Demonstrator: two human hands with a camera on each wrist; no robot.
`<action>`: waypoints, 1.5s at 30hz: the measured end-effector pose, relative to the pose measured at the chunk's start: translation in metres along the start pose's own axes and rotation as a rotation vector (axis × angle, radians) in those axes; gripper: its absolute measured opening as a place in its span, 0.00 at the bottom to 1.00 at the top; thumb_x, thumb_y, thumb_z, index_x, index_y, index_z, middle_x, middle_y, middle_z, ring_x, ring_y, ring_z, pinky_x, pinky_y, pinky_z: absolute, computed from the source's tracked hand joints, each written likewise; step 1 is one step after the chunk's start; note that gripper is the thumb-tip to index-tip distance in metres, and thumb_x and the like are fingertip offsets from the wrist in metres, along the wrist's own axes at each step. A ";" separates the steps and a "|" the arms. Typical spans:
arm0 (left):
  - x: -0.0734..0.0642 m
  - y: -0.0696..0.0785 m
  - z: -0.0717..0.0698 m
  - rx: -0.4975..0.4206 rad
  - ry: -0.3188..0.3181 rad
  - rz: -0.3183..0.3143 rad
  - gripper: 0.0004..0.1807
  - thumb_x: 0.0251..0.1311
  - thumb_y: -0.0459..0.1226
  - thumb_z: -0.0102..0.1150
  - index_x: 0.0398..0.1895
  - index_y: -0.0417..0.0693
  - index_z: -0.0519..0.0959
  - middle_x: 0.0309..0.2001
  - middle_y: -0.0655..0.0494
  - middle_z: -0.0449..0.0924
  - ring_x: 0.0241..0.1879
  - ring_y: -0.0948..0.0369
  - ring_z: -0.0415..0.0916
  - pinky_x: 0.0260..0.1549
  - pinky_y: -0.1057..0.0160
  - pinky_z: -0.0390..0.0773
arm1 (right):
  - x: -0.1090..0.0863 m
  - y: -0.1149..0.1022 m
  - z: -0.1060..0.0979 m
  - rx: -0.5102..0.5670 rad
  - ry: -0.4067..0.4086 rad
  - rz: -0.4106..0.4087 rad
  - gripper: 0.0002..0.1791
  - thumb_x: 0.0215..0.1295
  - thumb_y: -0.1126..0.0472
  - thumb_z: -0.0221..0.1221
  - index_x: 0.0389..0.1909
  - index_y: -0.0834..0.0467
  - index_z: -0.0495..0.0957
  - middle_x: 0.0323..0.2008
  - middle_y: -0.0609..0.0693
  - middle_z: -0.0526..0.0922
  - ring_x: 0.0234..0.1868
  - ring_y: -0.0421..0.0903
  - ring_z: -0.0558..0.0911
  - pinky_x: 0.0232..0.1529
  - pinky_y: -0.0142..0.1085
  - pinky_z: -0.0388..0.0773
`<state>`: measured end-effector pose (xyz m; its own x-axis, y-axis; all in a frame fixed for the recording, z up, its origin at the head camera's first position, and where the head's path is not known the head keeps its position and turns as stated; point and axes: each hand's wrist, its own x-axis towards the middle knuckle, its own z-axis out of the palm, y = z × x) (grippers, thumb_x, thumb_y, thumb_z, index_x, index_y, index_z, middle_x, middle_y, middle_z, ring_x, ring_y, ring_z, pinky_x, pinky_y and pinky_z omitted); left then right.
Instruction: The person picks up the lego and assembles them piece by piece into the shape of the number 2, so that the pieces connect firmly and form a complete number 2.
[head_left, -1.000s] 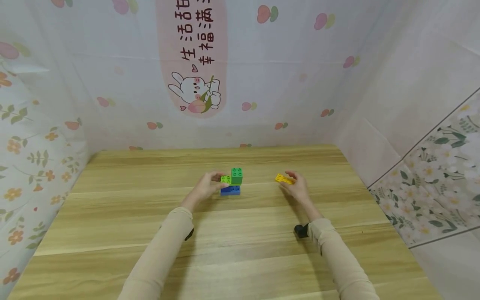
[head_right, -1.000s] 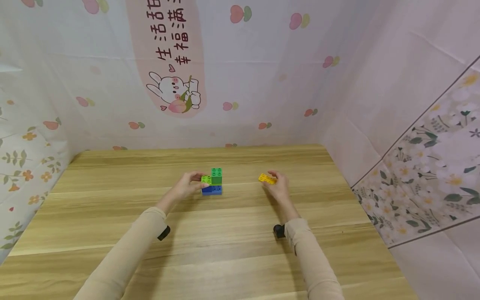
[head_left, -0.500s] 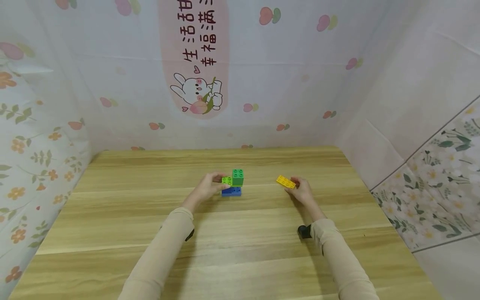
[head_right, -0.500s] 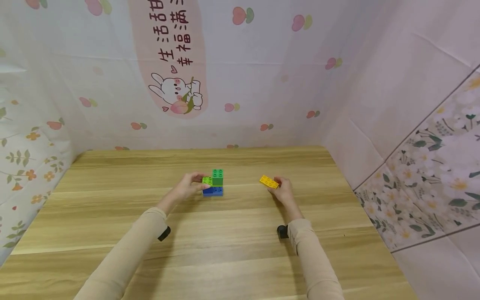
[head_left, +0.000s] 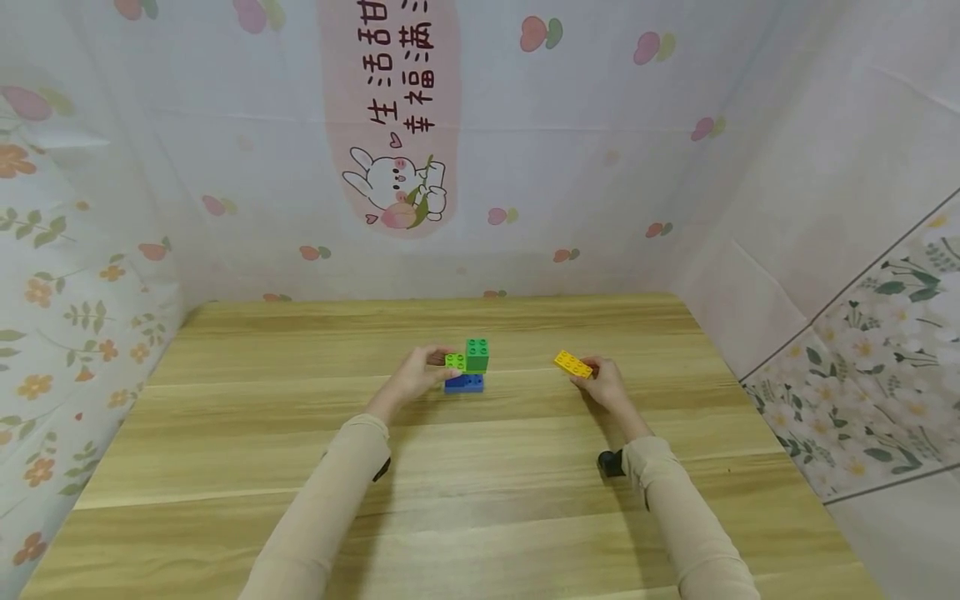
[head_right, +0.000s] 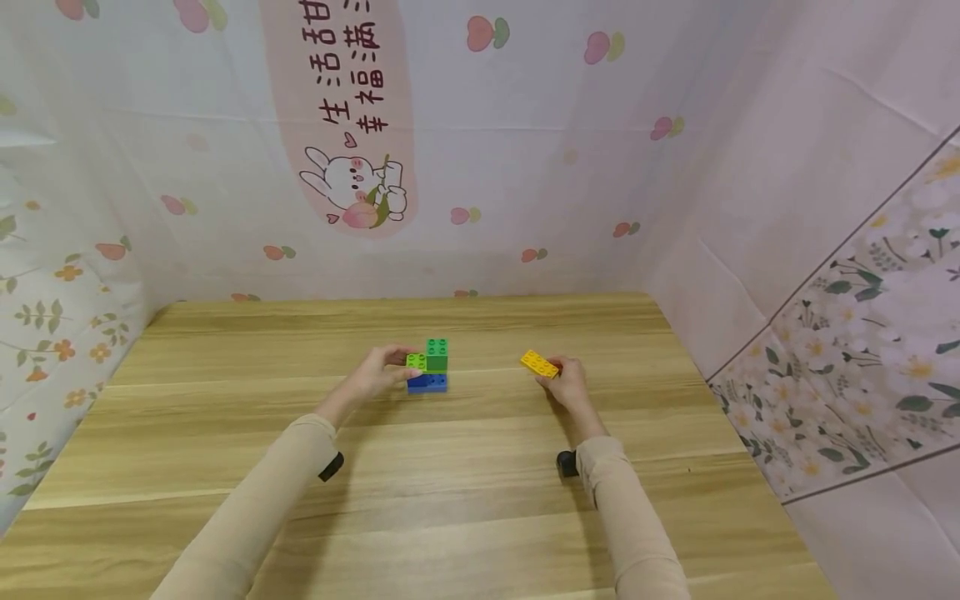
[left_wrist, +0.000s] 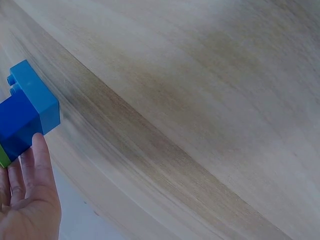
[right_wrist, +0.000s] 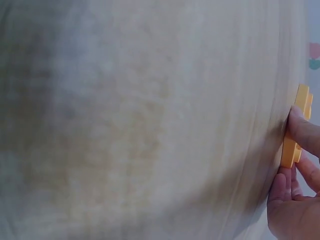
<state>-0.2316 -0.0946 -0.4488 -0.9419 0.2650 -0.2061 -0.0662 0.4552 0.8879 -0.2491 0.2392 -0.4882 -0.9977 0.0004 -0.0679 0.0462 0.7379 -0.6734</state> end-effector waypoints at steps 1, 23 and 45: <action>0.000 0.001 0.000 0.004 -0.001 0.001 0.23 0.58 0.38 0.58 0.58 0.44 0.70 0.55 0.45 0.72 0.58 0.50 0.67 0.57 0.51 0.70 | 0.000 0.000 0.000 -0.002 0.003 -0.004 0.24 0.58 0.66 0.60 0.53 0.75 0.69 0.48 0.71 0.74 0.42 0.55 0.72 0.41 0.38 0.70; 0.003 0.000 0.001 0.023 0.009 0.008 0.23 0.57 0.38 0.59 0.57 0.45 0.71 0.53 0.46 0.74 0.57 0.51 0.69 0.53 0.54 0.74 | 0.005 -0.014 -0.004 0.143 -0.077 0.045 0.28 0.60 0.62 0.59 0.57 0.73 0.65 0.54 0.70 0.71 0.52 0.59 0.73 0.54 0.45 0.72; -0.001 -0.001 0.002 -0.004 0.010 0.034 0.24 0.57 0.36 0.59 0.58 0.42 0.70 0.53 0.45 0.74 0.57 0.50 0.69 0.55 0.52 0.72 | 0.006 -0.083 -0.006 0.132 -0.111 -0.040 0.28 0.59 0.59 0.60 0.60 0.63 0.67 0.55 0.63 0.72 0.53 0.57 0.72 0.49 0.43 0.75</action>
<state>-0.2303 -0.0934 -0.4502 -0.9470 0.2719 -0.1713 -0.0350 0.4425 0.8961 -0.2594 0.1823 -0.4281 -0.9875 -0.1074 -0.1150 0.0197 0.6406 -0.7676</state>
